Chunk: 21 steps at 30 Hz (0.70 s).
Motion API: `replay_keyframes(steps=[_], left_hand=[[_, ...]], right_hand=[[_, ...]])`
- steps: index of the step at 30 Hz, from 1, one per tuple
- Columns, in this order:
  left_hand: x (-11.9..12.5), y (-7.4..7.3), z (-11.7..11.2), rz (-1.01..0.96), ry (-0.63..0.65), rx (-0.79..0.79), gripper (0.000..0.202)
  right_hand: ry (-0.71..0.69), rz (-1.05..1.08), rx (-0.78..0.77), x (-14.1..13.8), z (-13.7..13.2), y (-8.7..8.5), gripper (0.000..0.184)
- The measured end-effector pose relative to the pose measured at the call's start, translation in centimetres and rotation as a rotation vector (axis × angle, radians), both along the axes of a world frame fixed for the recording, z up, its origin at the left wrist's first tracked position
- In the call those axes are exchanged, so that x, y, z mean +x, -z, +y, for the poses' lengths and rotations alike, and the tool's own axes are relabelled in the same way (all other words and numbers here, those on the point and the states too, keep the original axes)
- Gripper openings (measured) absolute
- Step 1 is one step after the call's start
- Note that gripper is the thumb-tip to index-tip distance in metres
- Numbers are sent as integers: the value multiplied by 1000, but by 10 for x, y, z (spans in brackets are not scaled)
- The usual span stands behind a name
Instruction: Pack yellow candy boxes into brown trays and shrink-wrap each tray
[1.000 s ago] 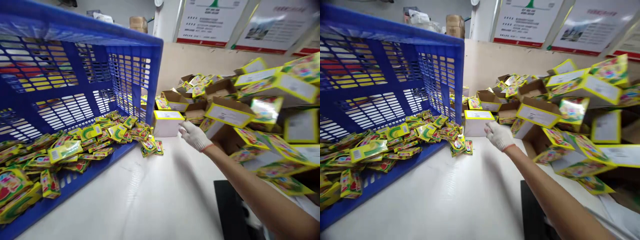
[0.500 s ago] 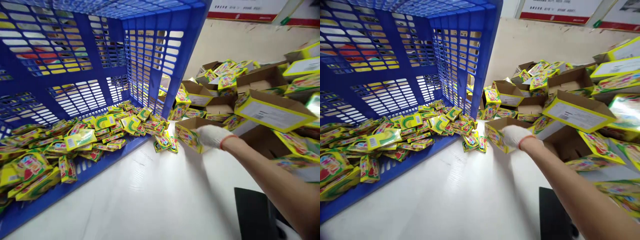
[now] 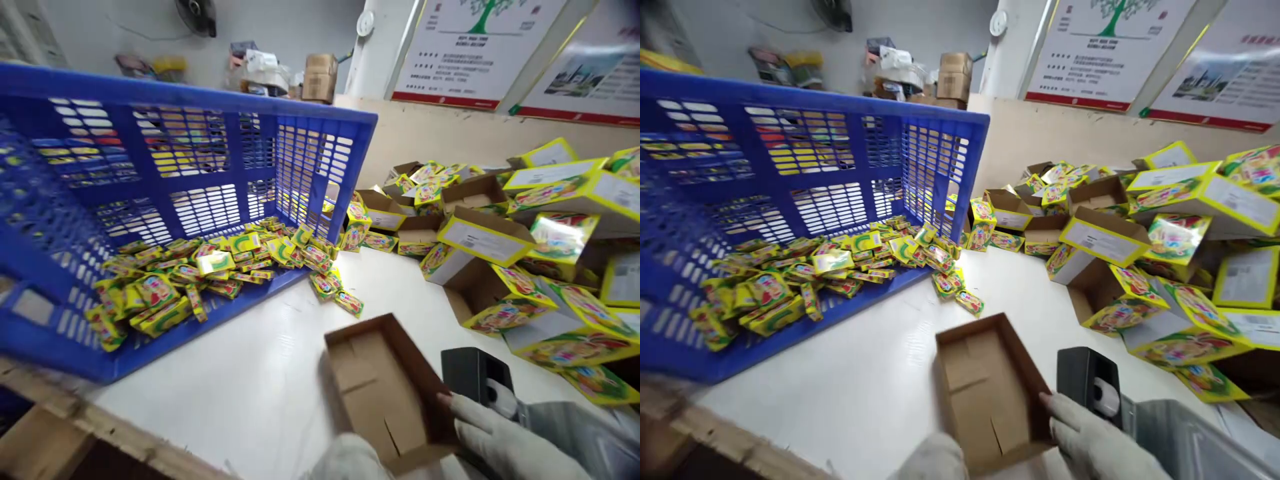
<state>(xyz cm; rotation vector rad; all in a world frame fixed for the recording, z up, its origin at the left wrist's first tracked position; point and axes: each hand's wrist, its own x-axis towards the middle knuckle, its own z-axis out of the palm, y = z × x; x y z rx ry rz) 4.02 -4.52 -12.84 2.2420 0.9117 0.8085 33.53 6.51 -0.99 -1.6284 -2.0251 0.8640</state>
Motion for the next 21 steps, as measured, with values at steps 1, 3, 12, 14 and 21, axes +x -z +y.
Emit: replay_keyframes(steps=[1, 3, 12, 14, 21], left_hand=[[-12, -5, -6, 7, -47, 16, 28], [-44, -16, -20, 29, -130, 70, 31], [-214, -36, -17, 374, -860, 256, 45], [-237, -31, 13, 495, -867, 198, 44], [-270, -10, 83, 622, -836, 231, 33]], right_hand=[[-67, 0, -5, -7, -6, 5, 18], [-224, -15, 49, -23, -10, 8, 19], [-623, 99, 1110, -258, 10, -187, 49], [-616, 89, 1254, -328, 8, -242, 50], [-582, -323, 1065, -451, 14, -294, 66]])
